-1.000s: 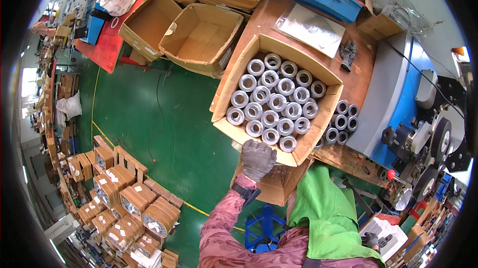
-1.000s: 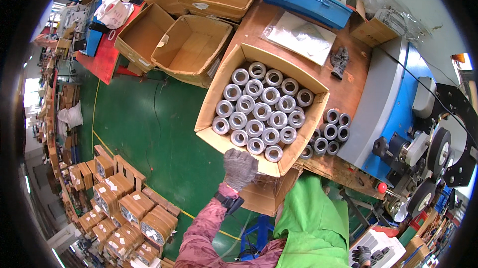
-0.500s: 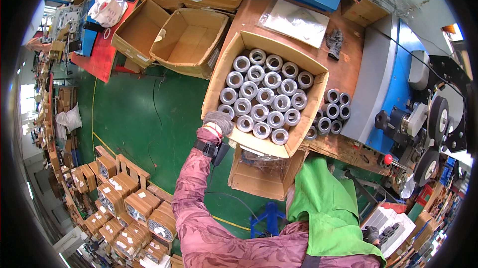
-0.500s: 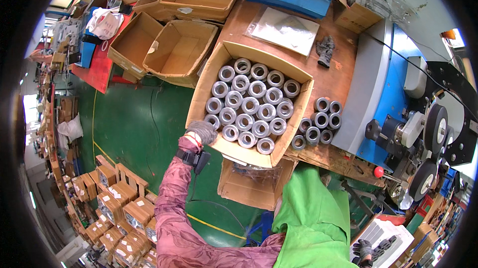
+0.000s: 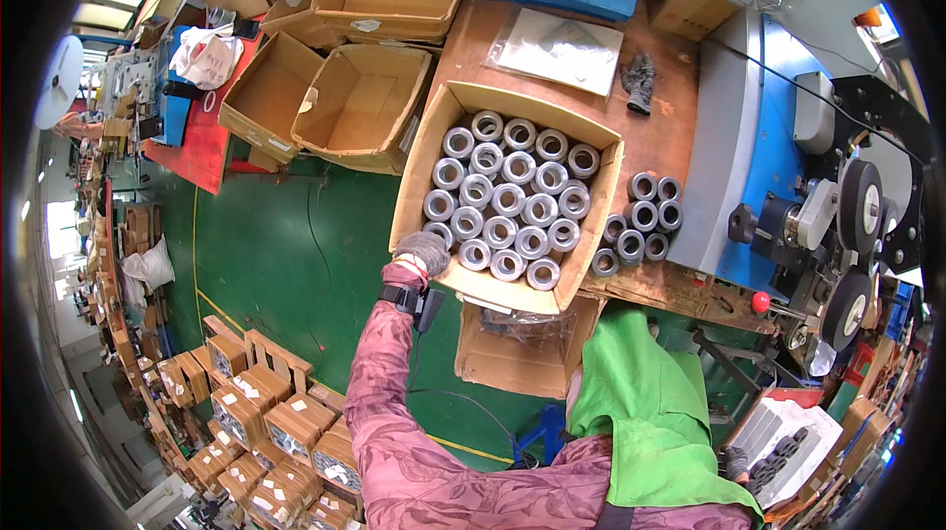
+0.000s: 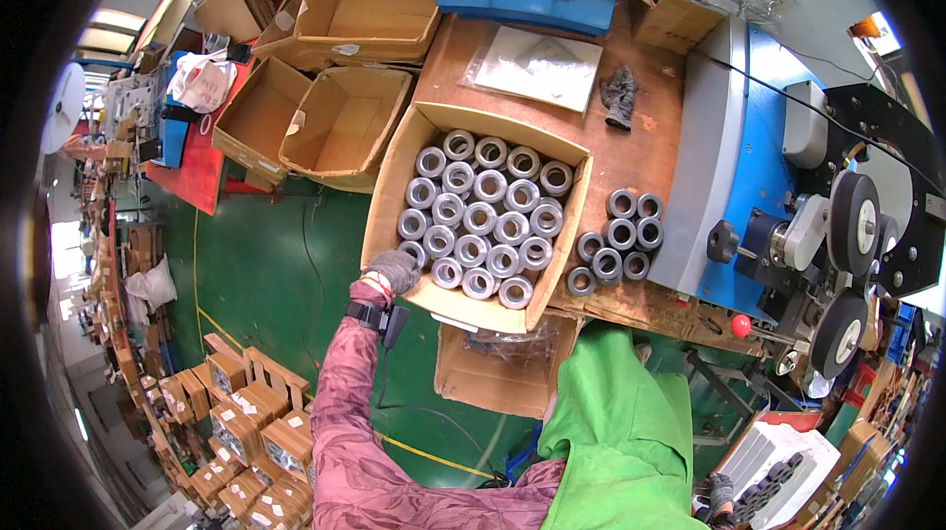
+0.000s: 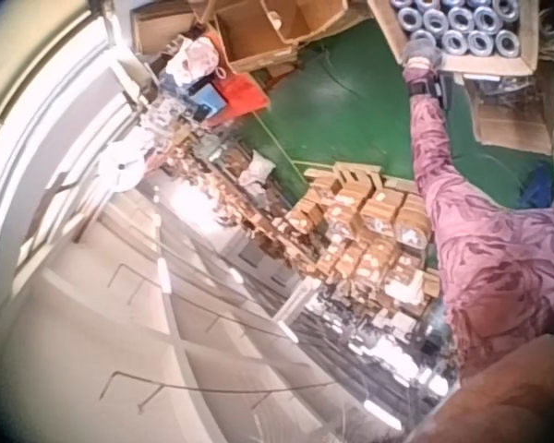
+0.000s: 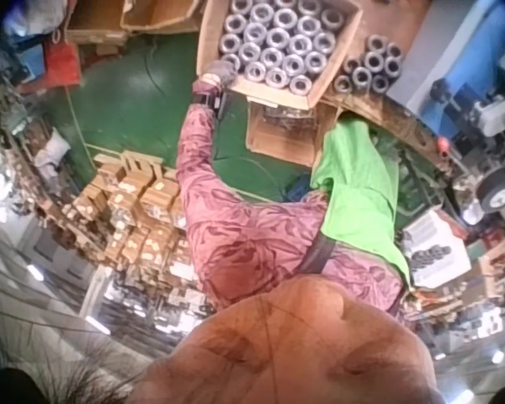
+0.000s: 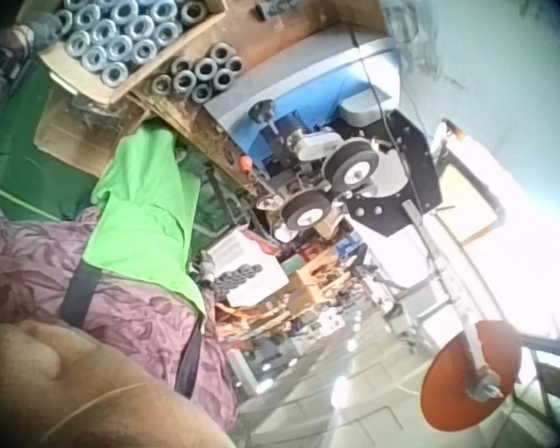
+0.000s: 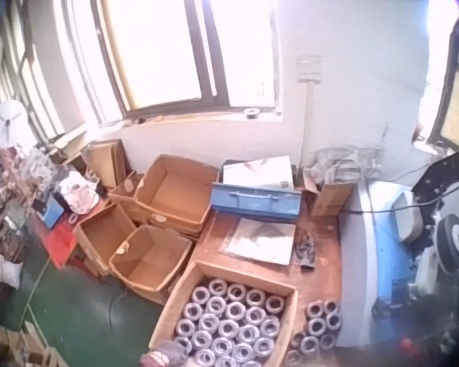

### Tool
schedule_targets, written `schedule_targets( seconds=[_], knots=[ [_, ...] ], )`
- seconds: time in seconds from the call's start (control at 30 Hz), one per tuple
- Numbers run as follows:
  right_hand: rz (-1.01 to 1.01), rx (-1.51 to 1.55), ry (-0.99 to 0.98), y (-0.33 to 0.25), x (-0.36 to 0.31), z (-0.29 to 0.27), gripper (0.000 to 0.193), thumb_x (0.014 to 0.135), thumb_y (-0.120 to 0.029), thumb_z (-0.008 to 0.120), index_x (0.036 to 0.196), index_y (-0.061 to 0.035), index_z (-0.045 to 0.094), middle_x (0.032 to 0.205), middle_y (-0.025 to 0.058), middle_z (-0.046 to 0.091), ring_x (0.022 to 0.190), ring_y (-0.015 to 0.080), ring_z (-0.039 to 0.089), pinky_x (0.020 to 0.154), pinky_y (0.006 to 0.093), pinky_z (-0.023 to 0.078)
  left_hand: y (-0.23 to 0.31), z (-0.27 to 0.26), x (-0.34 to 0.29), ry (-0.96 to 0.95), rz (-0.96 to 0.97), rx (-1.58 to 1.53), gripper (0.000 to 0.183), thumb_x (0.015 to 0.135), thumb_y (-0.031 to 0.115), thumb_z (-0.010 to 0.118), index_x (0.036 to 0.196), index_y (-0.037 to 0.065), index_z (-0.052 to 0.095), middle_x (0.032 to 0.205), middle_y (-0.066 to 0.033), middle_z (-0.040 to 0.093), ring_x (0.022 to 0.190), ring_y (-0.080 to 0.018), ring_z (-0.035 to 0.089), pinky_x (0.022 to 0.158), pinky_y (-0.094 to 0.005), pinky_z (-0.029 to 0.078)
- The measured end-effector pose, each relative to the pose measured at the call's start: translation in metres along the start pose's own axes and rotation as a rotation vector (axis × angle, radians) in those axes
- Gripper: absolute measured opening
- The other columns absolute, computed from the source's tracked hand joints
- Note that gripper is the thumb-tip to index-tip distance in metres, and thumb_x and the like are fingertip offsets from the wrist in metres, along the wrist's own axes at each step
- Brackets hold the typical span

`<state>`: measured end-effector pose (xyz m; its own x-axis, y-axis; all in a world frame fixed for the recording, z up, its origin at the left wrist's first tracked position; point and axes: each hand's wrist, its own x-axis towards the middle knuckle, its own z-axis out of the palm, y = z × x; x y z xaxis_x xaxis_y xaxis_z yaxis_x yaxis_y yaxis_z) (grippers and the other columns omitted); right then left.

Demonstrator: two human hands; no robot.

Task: Applying tape to metal cylinders and processing them through a rotary machine.

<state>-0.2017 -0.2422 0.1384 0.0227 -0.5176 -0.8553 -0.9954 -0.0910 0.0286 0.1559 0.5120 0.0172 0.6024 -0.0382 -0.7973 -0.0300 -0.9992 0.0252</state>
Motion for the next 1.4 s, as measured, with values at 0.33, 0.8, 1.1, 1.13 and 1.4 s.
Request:
schedule_targets(
  seconds=[0.33, 0.8, 1.1, 1.13, 1.4],
  knots=[
    [-0.016, 0.054, 0.002, 0.014, 0.018, 0.002, 0.018, 0.085, -0.024, 0.049, 0.095, -0.0097, 0.053, 0.070, 0.0094, 0.061, 0.050, 0.0236, 0.059, 0.041, 0.0370, 0.049, -0.006, 0.006, 0.002, 0.041, -0.017, -0.036, 0.029, 0.077, 0.028, 0.054, 0.098, 0.011, 0.064, 0.101, -0.0139, 0.062, 0.093, -0.0318, 0.059, 0.082, -0.0414, 0.046],
    [-0.091, 0.062, 0.030, 0.019, 0.039, -0.006, 0.019, 0.084, -0.024, 0.050, 0.094, -0.0088, 0.056, 0.069, 0.0097, 0.060, 0.050, 0.0238, 0.059, 0.041, 0.0376, 0.050, 0.003, -0.003, -0.010, 0.251, 0.062, -0.299, 0.025, 0.079, 0.017, 0.051, 0.102, 0.011, 0.060, 0.103, -0.0149, 0.060, 0.096, -0.0334, 0.056, 0.080, -0.0412, 0.045],
    [-0.198, -0.054, 0.044, 0.004, 0.035, -0.002, 0.016, 0.084, -0.024, 0.051, 0.088, -0.0090, 0.058, 0.066, 0.0083, 0.059, 0.049, 0.0226, 0.058, 0.041, 0.0385, 0.049, 0.001, 0.002, -0.007, 0.283, 0.107, -0.268, 0.028, 0.085, 0.022, 0.045, 0.108, 0.014, 0.058, 0.104, -0.0138, 0.059, 0.095, -0.0329, 0.055, 0.080, -0.0420, 0.045],
    [-0.200, -0.056, 0.040, 0.002, 0.036, 0.000, 0.016, 0.084, -0.024, 0.051, 0.088, -0.0090, 0.058, 0.066, 0.0083, 0.059, 0.049, 0.0226, 0.058, 0.041, 0.0385, 0.049, 0.000, 0.002, -0.008, 0.270, 0.088, -0.253, 0.028, 0.085, 0.022, 0.045, 0.108, 0.015, 0.058, 0.103, -0.0136, 0.060, 0.095, -0.0329, 0.055, 0.080, -0.0422, 0.045],
    [-0.074, 0.097, 0.023, 0.036, 0.085, -0.017, 0.020, 0.085, -0.025, 0.049, 0.094, -0.0092, 0.057, 0.067, 0.0087, 0.060, 0.051, 0.0240, 0.059, 0.044, 0.0384, 0.051, 0.001, 0.003, -0.007, 0.268, 0.068, -0.242, 0.027, 0.081, 0.017, 0.047, 0.106, 0.014, 0.059, 0.100, -0.0146, 0.060, 0.092, -0.0328, 0.057, 0.078, -0.0437, 0.046]
  ],
)
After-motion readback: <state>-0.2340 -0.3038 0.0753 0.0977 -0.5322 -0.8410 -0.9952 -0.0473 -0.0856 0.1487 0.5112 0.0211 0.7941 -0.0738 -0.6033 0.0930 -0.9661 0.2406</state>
